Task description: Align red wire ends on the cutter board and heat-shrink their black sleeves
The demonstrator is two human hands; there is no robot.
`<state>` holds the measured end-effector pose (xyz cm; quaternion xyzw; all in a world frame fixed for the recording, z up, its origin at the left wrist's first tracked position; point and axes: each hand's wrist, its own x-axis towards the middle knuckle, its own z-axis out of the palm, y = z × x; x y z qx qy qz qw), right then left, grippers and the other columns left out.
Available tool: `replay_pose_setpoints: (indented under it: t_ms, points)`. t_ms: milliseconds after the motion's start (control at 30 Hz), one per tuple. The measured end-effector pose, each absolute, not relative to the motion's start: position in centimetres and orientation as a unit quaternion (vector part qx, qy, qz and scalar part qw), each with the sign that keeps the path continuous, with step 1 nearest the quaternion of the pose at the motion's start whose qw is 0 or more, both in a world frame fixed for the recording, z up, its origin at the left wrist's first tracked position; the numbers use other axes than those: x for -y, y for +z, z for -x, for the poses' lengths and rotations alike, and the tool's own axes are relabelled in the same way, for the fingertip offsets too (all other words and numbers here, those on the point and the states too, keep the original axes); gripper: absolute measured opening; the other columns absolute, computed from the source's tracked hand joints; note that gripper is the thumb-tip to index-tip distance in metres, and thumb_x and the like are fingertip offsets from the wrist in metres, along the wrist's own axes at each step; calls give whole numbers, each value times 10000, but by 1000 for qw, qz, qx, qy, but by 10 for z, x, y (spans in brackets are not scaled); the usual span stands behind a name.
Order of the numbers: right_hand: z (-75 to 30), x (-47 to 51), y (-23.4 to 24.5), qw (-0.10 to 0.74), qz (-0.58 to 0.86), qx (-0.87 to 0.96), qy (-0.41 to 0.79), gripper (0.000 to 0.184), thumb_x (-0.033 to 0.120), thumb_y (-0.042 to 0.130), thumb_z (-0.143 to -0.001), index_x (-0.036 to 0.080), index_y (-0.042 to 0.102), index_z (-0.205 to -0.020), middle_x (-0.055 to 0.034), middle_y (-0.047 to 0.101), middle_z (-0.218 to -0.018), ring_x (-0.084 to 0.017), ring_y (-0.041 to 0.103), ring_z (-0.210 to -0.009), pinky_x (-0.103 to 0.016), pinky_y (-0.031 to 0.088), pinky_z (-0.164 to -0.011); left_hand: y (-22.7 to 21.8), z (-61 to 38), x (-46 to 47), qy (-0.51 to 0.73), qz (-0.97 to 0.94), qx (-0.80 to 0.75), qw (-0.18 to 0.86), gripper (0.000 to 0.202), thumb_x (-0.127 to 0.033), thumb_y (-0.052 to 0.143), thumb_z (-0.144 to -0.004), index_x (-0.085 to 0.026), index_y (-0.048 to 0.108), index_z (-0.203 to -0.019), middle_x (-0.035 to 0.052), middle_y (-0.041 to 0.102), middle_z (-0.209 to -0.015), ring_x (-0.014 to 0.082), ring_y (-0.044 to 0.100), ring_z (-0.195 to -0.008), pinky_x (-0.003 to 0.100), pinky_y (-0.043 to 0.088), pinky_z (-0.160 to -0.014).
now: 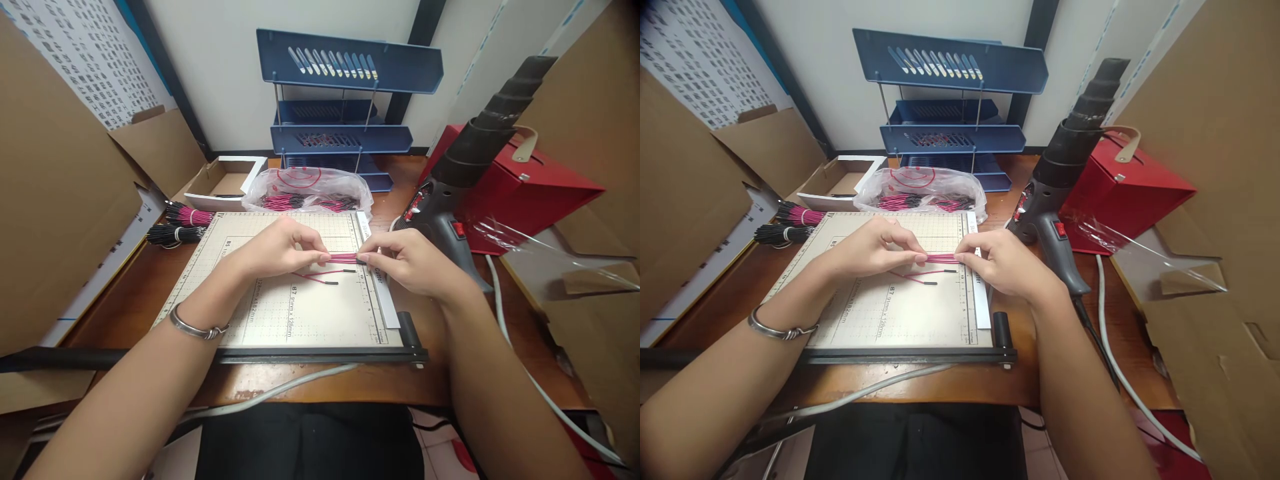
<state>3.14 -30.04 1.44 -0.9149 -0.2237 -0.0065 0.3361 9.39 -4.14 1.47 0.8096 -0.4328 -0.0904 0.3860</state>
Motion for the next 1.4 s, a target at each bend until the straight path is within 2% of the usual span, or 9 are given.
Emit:
replay_pose_setpoints:
  t_ms: [133, 233, 433, 533, 800, 1000, 1267, 1400]
  points:
    - [-35, 303, 10, 317, 924, 214, -10, 186, 319, 638, -923, 198, 763, -857, -4, 698, -770, -116, 557, -678, -263, 383, -662, 10, -96, 38, 11, -824, 446, 350, 257, -316, 633, -927, -171, 791, -784, 27, 731, -705, 130, 604, -636, 259, 436, -627]
    - [-36, 304, 8, 312, 926, 212, -8, 154, 305, 659, -901, 200, 762, -856, -13, 709, -820, -120, 564, -705, -262, 392, -666, 8, -98, 39, 51, -824, 457, 331, 234, -306, 647, -901, -168, 775, -762, 22, 686, -705, 128, 552, -637, 268, 399, -621]
    - [-36, 302, 6, 288, 931, 224, 10, 103, 279, 696, -868, 215, 775, -881, -20, 726, -881, -135, 593, -776, -266, 405, -712, 9, -97, 41, -2, -832, 472, 290, 116, -255, 704, -853, -178, 773, -801, 15, 714, -769, 136, 599, -697, 263, 413, -663]
    - [-35, 302, 8, 280, 937, 209, -4, 99, 284, 714, -847, 215, 774, -886, -17, 703, -838, -133, 577, -742, -268, 392, -685, 9, -95, 41, -23, -836, 473, 277, 98, -242, 716, -850, -179, 778, -808, 14, 711, -775, 134, 598, -696, 259, 414, -664]
    - [-34, 301, 10, 263, 948, 175, 28, 98, 263, 698, -821, 223, 780, -856, 9, 601, -696, -116, 491, -642, -272, 340, -612, 8, -96, 44, -32, -841, 475, 256, 90, -221, 708, -853, -182, 783, -823, 21, 702, -784, 132, 590, -683, 253, 405, -648]
    - [-33, 299, 9, 241, 959, 149, 14, 116, 257, 656, -827, 244, 768, -796, 14, 570, -670, -120, 479, -647, -277, 327, -613, 5, -96, 44, -18, -843, 473, 254, 94, -229, 691, -858, -180, 762, -823, 12, 701, -771, 138, 583, -688, 256, 396, -646]
    - [-32, 294, 7, 235, 960, 150, -16, 87, 253, 632, -838, 230, 713, -858, 31, 514, -660, -107, 446, -613, -269, 304, -592, 4, -95, 46, -15, -858, 448, 252, 120, -280, 706, -843, -169, 713, -796, -1, 654, -710, 134, 542, -646, 252, 363, -612]
    - [-31, 290, 7, 246, 953, 179, -8, 135, 304, 638, -863, 244, 748, -914, 41, 486, -623, -101, 417, -582, -269, 288, -579, 4, -94, 46, -28, -853, 452, 260, 135, -297, 700, -848, -170, 703, -801, -8, 638, -702, 129, 527, -633, 250, 351, -599]
